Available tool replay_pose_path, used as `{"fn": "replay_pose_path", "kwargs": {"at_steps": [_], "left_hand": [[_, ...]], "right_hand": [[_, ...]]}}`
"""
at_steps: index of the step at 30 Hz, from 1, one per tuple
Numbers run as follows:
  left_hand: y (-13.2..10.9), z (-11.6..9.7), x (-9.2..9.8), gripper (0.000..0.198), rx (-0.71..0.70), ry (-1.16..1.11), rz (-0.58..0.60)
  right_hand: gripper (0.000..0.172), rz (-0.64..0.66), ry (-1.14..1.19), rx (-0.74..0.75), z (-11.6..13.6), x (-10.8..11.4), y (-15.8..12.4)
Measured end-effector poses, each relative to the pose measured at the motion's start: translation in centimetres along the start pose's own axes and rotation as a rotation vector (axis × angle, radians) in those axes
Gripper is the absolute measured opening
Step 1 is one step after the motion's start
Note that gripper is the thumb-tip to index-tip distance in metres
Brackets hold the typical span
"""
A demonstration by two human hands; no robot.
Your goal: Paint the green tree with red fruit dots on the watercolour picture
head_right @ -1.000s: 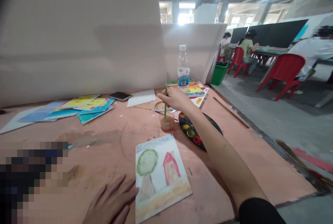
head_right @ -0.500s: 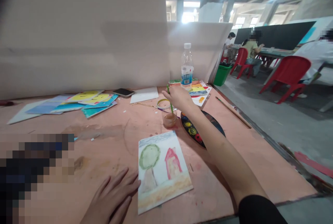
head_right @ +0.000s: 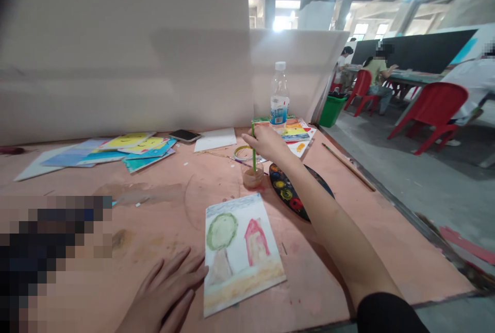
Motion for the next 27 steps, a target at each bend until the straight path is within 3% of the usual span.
{"fn": "replay_pose_path", "kwargs": {"at_steps": [5, 12, 18, 24, 27], "left_hand": [[-0.4, 0.0, -0.4, 0.042, 0.006, -0.016, 0.010], [-0.7, 0.2, -0.8, 0.042, 0.041, -0.044, 0.047], [-0.5, 0.2, -0.5, 0.043, 0.020, -0.033, 0.010], [-1.7, 0.7, -1.8, 0.046, 0.070, -0.122, 0.007], [-1.9, 1.1, -1.4, 0.046, 0.181, -0.254, 0.004]], "right_hand": [[0.045, -0.054, 0.043, 0.050, 0.2, 0.6, -0.1], [0.043, -0.092, 0.084, 0.060, 0.2, 0.7, -0.1], [0.044, -0.101, 0.094, 0.049, 0.3, 0.9, -0.1], [0.043, -0.233, 0.066, 0.065, 1.1, 2.9, -0.6], [0.043, -0.267, 0.053, 0.099, 1.5, 3.8, -0.8]]}}
Point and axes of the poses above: each hand's wrist, its own y-axis towards the middle knuckle, its own x-axis out of the back of the hand, z = x × y, the point moved 4 cm from there along y, towards the middle knuckle, and after that the axes turned 10 degrees about -z, right-handed, at the moved point
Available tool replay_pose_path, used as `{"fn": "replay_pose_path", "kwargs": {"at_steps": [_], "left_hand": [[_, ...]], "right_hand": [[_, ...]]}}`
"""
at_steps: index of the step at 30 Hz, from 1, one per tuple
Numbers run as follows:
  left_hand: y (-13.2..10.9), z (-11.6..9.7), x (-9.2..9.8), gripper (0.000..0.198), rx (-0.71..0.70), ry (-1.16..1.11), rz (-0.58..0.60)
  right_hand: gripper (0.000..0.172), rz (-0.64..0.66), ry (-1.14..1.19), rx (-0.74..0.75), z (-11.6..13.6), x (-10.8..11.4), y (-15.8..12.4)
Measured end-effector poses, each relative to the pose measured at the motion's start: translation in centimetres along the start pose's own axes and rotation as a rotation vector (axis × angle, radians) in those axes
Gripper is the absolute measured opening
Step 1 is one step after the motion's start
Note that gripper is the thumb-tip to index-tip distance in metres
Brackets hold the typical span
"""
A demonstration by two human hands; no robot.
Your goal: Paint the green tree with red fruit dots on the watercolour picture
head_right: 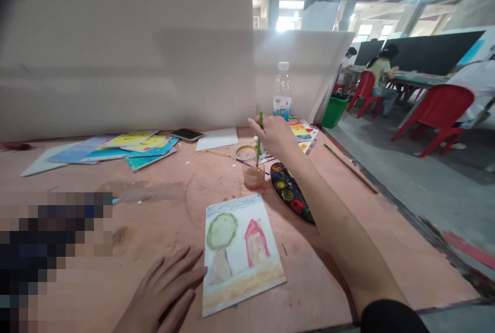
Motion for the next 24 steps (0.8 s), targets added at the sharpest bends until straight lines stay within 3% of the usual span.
{"fn": "replay_pose_path", "kwargs": {"at_steps": [3, 5, 7, 10, 13, 18, 20, 24], "left_hand": [[2.7, -0.1, 1.5, 0.041, 0.152, -0.247, -0.053], [6.6, -0.3, 2.3, 0.042, 0.223, -0.359, -0.127], [11.8, -0.6, 2.2, 0.056, 0.227, -0.459, -0.152], [19.2, -0.4, -0.2, 0.075, 0.346, -0.678, -0.198], [23.5, 0.4, -4.1, 0.089, 0.440, -0.794, -0.222], [24.4, 1.8, -8.8, 0.086, 0.438, -0.943, -0.215], [24.0, 2.0, -9.3, 0.083, 0.423, -0.985, -0.179], [23.3, 1.7, -9.2, 0.059, 0.448, -1.051, -0.096]], "right_hand": [[0.042, -0.003, -0.017, 0.024, 0.2, 0.4, 0.1], [0.042, 0.001, -0.028, 0.029, 0.4, 0.4, 0.1], [0.042, 0.000, -0.038, 0.028, 0.6, 0.5, 0.1], [0.042, -0.014, -0.050, 0.028, 0.7, 0.8, 0.1], [0.040, -0.034, -0.060, 0.033, 0.5, 1.3, 0.2], [0.041, -0.039, -0.058, 0.054, -0.3, 1.5, 0.2], [0.042, -0.032, -0.054, 0.062, -0.4, 1.3, 0.2], [0.041, -0.056, -0.070, 0.054, -0.1, 1.1, 0.2]]}}
Point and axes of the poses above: each hand's wrist, its own y-axis towards the middle knuckle, its own x-axis out of the back of the hand, z = x × y, the point moved 4 cm from there along y, towards the middle knuckle, and after that the axes turned 10 degrees about -z, right-handed, at the moved point
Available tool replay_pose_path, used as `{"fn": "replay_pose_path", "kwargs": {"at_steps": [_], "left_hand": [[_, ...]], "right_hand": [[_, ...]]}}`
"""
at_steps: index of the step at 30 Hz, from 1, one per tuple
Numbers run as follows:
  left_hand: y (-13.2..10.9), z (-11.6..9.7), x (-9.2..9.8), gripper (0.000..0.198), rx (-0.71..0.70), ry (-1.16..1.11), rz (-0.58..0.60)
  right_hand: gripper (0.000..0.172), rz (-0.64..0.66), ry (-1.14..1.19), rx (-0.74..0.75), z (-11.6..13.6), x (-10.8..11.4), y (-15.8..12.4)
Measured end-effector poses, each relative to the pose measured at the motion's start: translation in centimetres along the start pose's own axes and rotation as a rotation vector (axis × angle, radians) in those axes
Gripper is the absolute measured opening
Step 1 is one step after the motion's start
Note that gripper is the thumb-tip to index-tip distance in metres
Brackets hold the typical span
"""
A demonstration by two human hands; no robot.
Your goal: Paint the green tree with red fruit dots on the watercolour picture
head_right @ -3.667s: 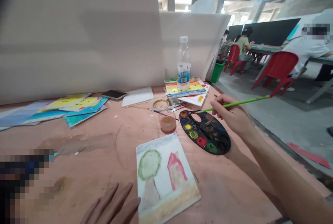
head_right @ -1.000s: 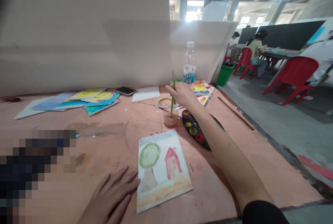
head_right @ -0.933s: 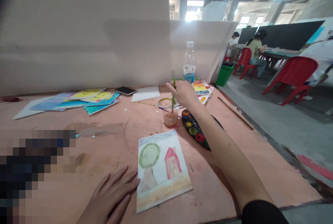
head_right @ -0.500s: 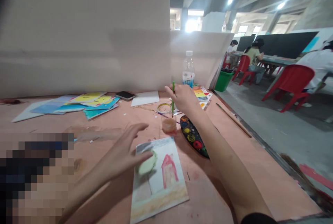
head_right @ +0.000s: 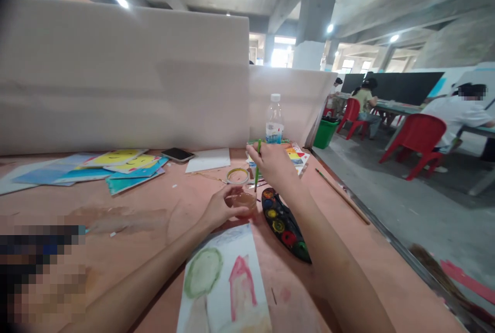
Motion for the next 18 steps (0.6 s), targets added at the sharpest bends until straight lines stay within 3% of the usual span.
{"fn": "replay_pose_path", "kwargs": {"at_steps": [6, 18], "left_hand": [[0.27, 0.45, -0.17, 0.062, 0.066, -0.025, 0.051], [0.73, -0.19, 0.01, 0.060, 0.006, 0.077, 0.054]], "right_hand": [[0.039, -0.045, -0.007, 0.001, -0.01, 0.15, -0.03], [0.038, -0.062, -0.043, 0.014, 0.11, 0.34, -0.21]]}}
Point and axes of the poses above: each hand's wrist, its own y-axis towards the middle knuckle, its own x-axis out of the back of the hand, z = x × y, the point moved 4 cm from there along y, towards the middle knuckle, and after that the axes turned 10 degrees about -z, right-handed, at the moved point
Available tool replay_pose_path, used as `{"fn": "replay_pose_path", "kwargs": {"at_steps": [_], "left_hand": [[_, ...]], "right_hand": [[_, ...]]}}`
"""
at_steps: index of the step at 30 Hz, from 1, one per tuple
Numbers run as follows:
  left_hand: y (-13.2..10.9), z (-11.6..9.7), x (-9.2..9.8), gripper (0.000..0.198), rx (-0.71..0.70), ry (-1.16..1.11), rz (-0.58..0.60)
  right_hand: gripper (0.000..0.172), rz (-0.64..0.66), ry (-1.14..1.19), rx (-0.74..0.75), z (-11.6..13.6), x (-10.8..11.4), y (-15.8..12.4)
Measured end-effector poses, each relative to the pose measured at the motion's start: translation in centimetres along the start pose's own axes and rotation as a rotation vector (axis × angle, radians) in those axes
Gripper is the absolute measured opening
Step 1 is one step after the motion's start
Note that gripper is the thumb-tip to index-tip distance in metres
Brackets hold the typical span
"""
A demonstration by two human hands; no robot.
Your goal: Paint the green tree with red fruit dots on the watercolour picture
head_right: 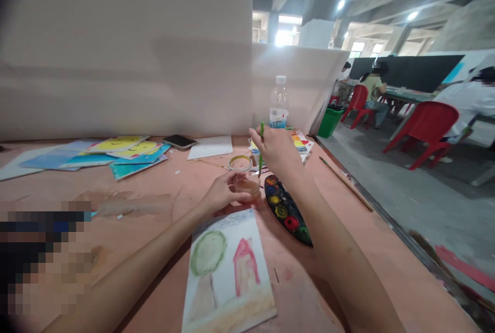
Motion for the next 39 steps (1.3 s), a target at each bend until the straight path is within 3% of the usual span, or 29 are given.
{"fn": "replay_pose_path", "kwargs": {"at_steps": [16, 20, 27, 33, 36, 39], "left_hand": [[-0.07, -0.45, -0.58, 0.055, -0.016, 0.033, 0.004], [0.03, -0.35, -0.51, 0.059, -0.011, 0.049, 0.002], [0.13, -0.41, -0.43, 0.057, -0.006, 0.058, -0.003], [-0.24, -0.78, -0.53, 0.060, 0.024, 0.025, 0.022], [-0.29, -0.93, -0.56, 0.057, 0.016, 0.024, 0.022], [-0.12, -0.83, -0.53, 0.056, 0.010, 0.040, 0.013]], "right_hand": [[0.042, 0.018, -0.060, 0.024, 0.12, 0.27, 0.03], [0.041, -0.036, -0.105, 0.021, 0.04, 0.50, -0.01], [0.043, 0.028, -0.102, 0.031, 0.11, 0.15, 0.09], [0.042, -0.071, -0.090, 0.010, 0.41, 0.87, 0.04], [0.043, -0.037, 0.023, 0.010, 0.77, 0.97, -0.18], [0.044, 0.020, -0.021, 0.020, 0.72, 0.57, -0.20]]}}
Point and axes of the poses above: each hand's wrist, its own y-axis towards the middle knuckle, its own x-axis out of the back of the hand, z = x × y, the point moved 4 cm from there along y, towards the middle knuckle, and after that the axes turned 10 degrees about -z, right-handed, at the moved point
